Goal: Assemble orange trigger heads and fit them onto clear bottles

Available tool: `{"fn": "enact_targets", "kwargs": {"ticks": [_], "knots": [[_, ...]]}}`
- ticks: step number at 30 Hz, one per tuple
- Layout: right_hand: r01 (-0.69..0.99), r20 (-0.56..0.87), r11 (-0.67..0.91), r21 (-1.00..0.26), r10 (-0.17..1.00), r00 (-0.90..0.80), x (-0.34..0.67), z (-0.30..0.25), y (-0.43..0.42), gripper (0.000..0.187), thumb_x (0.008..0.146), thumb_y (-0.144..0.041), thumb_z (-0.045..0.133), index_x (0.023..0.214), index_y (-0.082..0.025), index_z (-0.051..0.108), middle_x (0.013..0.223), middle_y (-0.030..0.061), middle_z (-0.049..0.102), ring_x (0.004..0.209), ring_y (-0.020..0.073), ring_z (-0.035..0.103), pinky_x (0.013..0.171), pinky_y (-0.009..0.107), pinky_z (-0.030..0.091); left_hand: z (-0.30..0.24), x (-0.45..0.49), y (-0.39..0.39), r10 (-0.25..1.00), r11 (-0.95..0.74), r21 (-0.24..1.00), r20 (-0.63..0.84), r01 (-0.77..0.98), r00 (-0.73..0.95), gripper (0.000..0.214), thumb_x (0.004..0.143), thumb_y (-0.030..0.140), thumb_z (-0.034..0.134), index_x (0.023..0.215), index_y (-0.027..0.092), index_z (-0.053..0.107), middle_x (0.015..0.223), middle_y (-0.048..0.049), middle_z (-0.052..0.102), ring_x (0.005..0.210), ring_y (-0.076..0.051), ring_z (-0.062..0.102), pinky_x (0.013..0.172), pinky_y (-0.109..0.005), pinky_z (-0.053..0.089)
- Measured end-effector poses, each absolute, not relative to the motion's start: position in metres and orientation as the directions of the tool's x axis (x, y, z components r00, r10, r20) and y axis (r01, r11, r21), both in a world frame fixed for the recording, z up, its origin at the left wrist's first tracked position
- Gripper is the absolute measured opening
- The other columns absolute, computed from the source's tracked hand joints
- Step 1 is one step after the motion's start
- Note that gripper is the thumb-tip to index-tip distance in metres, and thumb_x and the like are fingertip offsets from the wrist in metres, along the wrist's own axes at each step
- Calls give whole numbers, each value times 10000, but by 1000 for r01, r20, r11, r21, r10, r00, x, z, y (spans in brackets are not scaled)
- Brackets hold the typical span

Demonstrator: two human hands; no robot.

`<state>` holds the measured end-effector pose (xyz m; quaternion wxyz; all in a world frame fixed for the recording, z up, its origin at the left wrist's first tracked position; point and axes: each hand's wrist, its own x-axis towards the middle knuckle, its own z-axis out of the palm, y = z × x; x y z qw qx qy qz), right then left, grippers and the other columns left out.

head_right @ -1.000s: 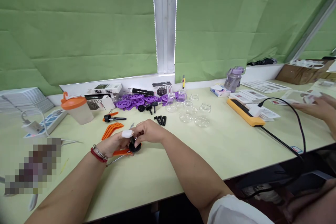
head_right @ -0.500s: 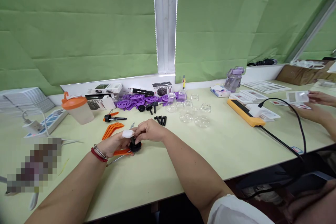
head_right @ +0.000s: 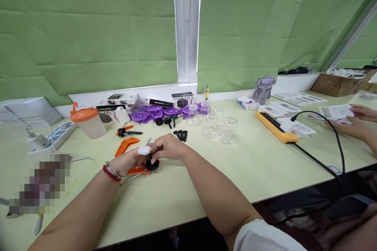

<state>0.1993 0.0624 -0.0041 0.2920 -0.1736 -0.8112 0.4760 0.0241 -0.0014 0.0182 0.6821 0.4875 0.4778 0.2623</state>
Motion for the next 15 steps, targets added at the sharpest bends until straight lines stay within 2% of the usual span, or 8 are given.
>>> {"fn": "enact_targets", "kwargs": {"ticks": [15], "knots": [[-13,276,414,-910,584,-764,198,-4,61,251,543,-323,845,674,-157,708,678,-11,618,656,130,574,619,221,435,16,24,0,818,373,923,-378,100,433,410,693,472,614,1036,252,572,804,-2,600,697,-166,551,566,-258,468]]}}
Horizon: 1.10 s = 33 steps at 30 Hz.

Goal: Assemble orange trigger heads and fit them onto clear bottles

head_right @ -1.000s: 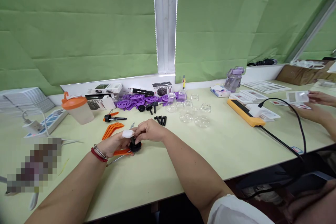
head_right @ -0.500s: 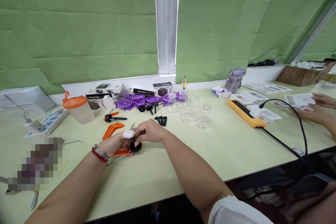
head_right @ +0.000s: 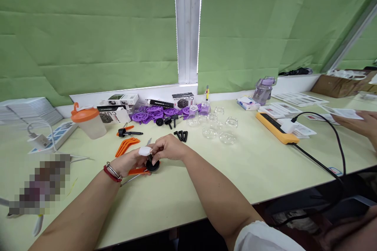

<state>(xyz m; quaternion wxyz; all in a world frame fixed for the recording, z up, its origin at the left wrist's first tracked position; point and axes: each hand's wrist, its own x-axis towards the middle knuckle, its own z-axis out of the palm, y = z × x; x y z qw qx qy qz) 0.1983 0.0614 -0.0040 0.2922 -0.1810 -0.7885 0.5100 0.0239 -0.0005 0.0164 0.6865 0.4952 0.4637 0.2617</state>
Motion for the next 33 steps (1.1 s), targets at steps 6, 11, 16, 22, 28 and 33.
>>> {"fn": "enact_targets", "kwargs": {"ticks": [6,11,16,22,28,33], "knots": [[-11,285,438,-899,567,-773,199,-5,63,284,552,-368,840,688,-154,713,688,-1,626,674,139,578,621,225,433,19,26,-2,819,358,929,-361,96,446,400,690,477,616,1016,249,581,789,-5,602,679,-168,555,553,-256,456],[39,274,459,-888,595,-756,199,-3,62,306,528,-337,856,742,-162,727,666,-25,589,616,111,537,574,207,410,15,24,0,826,367,925,-373,98,423,381,683,484,625,966,233,581,795,-11,615,699,-172,567,579,-266,479],[-19,313,473,-881,552,-773,199,-2,61,286,567,-331,843,771,-159,738,702,-9,596,664,128,571,613,217,432,11,22,1,821,397,915,-392,79,414,337,674,487,638,875,224,579,768,-13,616,696,-183,574,566,-276,486],[23,287,466,-885,583,-760,197,-5,62,300,512,-342,865,661,-148,690,648,-21,584,613,114,535,560,205,403,14,24,0,828,391,918,-385,73,407,315,664,464,653,864,231,586,740,-11,618,692,-184,570,559,-269,480],[49,265,486,-873,555,-788,202,-4,65,339,538,-296,850,818,-162,715,655,-38,558,588,93,481,550,201,382,16,24,1,828,388,918,-385,81,406,329,643,484,653,824,218,581,679,-21,625,635,-192,579,535,-284,486],[70,198,433,-898,543,-816,204,-7,66,209,614,-214,780,778,-148,670,684,-31,569,601,90,490,590,218,412,16,23,2,834,404,913,-396,63,385,382,617,478,678,895,233,583,771,-26,660,623,-195,600,501,-282,475]]}}
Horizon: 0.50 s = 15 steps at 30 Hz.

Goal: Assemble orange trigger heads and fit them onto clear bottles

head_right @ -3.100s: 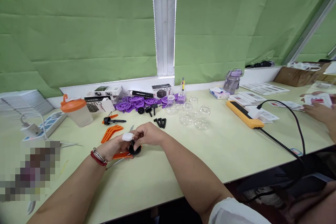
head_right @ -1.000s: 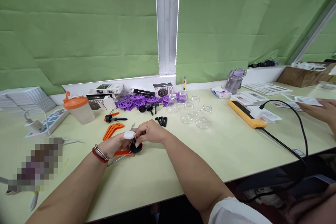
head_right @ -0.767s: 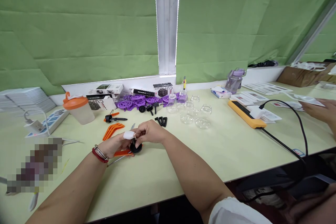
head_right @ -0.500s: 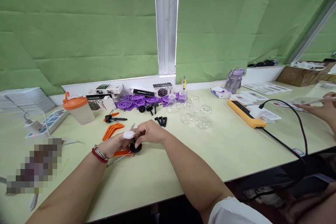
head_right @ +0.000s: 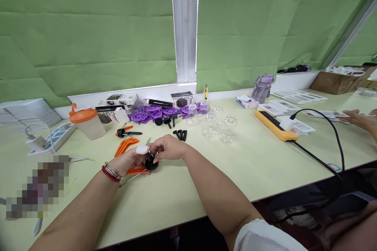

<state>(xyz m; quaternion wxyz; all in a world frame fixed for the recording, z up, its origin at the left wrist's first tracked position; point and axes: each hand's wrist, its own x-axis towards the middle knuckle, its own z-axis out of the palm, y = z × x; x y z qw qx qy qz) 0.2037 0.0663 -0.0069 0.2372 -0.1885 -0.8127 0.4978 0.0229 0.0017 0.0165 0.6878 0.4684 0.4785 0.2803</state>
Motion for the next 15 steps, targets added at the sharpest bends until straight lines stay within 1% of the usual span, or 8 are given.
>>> {"fn": "enact_targets", "kwargs": {"ticks": [2,5,7,9,11,12,13,15], "knots": [[84,165,386,-919,568,-806,202,-9,66,223,595,-196,780,760,-147,637,682,-36,561,595,88,491,587,221,422,15,22,2,830,409,911,-397,57,392,377,634,490,661,893,228,580,754,-27,660,591,-193,599,502,-289,472],[46,169,347,-937,563,-809,201,-10,65,277,586,-173,773,819,-154,625,744,-29,576,637,91,520,624,231,450,11,19,4,823,424,904,-413,63,389,366,670,514,630,871,212,577,709,-32,652,558,-193,600,506,-297,468],[24,179,342,-939,549,-817,201,-10,65,231,606,-174,757,783,-154,610,753,-23,581,661,97,538,651,243,463,9,18,5,822,426,903,-413,59,393,356,679,516,626,859,215,570,634,-9,621,538,-193,599,508,-299,466],[14,185,332,-943,560,-807,200,-9,64,211,609,-175,752,727,-154,578,742,-22,579,664,101,545,654,249,470,8,17,5,825,413,910,-393,41,406,345,677,516,630,845,222,563,510,35,535,501,-192,588,511,-304,467],[1,193,320,-947,575,-795,200,-9,64,244,597,-161,756,761,-159,576,765,-19,586,679,103,551,660,250,473,7,17,6,831,399,916,-376,31,409,348,658,528,633,802,222,552,411,69,419,462,-196,575,498,-301,463],[1,193,320,-947,573,-797,200,-10,64,257,596,-157,754,785,-160,580,771,-19,587,678,101,549,656,247,471,8,17,6,832,397,917,-375,34,409,353,647,534,635,786,222,546,394,76,387,453,-199,576,489,-297,460],[1,194,325,-946,568,-800,200,-10,64,255,600,-157,750,790,-160,580,769,-21,583,670,98,542,650,243,466,8,18,5,831,396,917,-377,41,409,360,638,537,635,785,222,542,401,74,394,455,-203,583,478,-292,455],[-5,202,335,-942,555,-807,199,-11,64,226,612,-163,740,752,-159,562,764,-24,573,655,91,528,638,236,456,10,19,5,826,397,916,-385,60,412,381,629,534,635,827,222,541,482,52,490,478,-205,605,471,-287,453]]}}
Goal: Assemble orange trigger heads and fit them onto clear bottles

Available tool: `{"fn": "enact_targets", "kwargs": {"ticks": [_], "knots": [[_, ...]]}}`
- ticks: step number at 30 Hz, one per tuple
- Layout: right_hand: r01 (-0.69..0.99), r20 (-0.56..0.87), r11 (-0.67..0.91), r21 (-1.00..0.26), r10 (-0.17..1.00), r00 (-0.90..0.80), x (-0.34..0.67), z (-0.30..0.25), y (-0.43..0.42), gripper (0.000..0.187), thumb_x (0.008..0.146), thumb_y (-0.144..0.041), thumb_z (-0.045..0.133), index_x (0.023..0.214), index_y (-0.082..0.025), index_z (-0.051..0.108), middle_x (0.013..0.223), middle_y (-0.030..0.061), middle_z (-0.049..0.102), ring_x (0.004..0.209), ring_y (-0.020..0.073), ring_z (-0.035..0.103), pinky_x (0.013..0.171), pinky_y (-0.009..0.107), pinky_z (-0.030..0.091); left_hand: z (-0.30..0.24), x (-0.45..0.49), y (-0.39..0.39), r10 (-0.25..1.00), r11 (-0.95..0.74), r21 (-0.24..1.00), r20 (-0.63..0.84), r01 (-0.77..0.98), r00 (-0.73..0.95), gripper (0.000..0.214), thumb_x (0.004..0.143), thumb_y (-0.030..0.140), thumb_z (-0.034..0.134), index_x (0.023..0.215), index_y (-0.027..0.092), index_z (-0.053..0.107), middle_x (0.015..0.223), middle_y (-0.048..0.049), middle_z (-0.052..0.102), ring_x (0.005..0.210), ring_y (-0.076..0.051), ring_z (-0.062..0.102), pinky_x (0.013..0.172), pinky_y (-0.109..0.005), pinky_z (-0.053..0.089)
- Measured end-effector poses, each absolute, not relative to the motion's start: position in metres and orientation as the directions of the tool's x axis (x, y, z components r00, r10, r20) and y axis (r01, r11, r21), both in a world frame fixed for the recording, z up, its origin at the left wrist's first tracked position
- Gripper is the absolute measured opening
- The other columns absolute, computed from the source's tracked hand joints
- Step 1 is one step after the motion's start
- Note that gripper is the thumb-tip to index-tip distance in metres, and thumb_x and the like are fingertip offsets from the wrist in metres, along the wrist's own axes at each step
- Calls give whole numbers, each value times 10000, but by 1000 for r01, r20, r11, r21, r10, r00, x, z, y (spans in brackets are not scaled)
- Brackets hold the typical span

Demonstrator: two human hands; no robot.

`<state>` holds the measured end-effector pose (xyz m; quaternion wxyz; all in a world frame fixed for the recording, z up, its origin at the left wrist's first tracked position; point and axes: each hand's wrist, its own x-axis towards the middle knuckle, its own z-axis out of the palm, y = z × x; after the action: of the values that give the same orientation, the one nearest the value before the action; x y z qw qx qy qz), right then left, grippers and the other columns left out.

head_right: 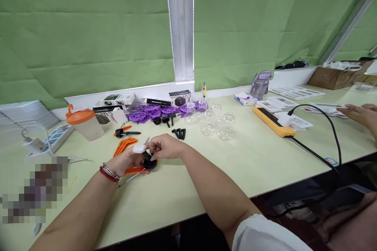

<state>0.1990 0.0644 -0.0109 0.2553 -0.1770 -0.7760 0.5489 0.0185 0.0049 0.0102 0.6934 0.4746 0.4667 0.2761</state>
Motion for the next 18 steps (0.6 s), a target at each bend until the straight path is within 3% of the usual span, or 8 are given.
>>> {"fn": "enact_targets", "kwargs": {"ticks": [3,9,18], "knots": [[-18,206,329,-944,548,-811,199,-11,65,222,622,-169,733,750,-160,552,778,-21,571,660,91,526,635,237,450,14,20,4,824,397,914,-397,90,404,436,611,538,637,896,223,539,606,21,582,497,-199,618,471,-285,456],[-25,207,314,-949,561,-802,198,-10,63,215,614,-150,730,720,-160,543,786,-17,575,698,99,541,654,239,452,14,20,5,817,401,909,-410,113,406,435,591,564,627,848,226,534,492,60,469,508,-208,619,477,-275,444],[-37,213,312,-949,554,-805,197,-15,66,204,623,-154,735,763,-151,586,776,-15,587,686,104,556,666,251,472,9,15,7,804,386,919,-377,77,460,400,634,568,620,780,200,566,538,22,523,514,-214,619,474,-280,421]]}}
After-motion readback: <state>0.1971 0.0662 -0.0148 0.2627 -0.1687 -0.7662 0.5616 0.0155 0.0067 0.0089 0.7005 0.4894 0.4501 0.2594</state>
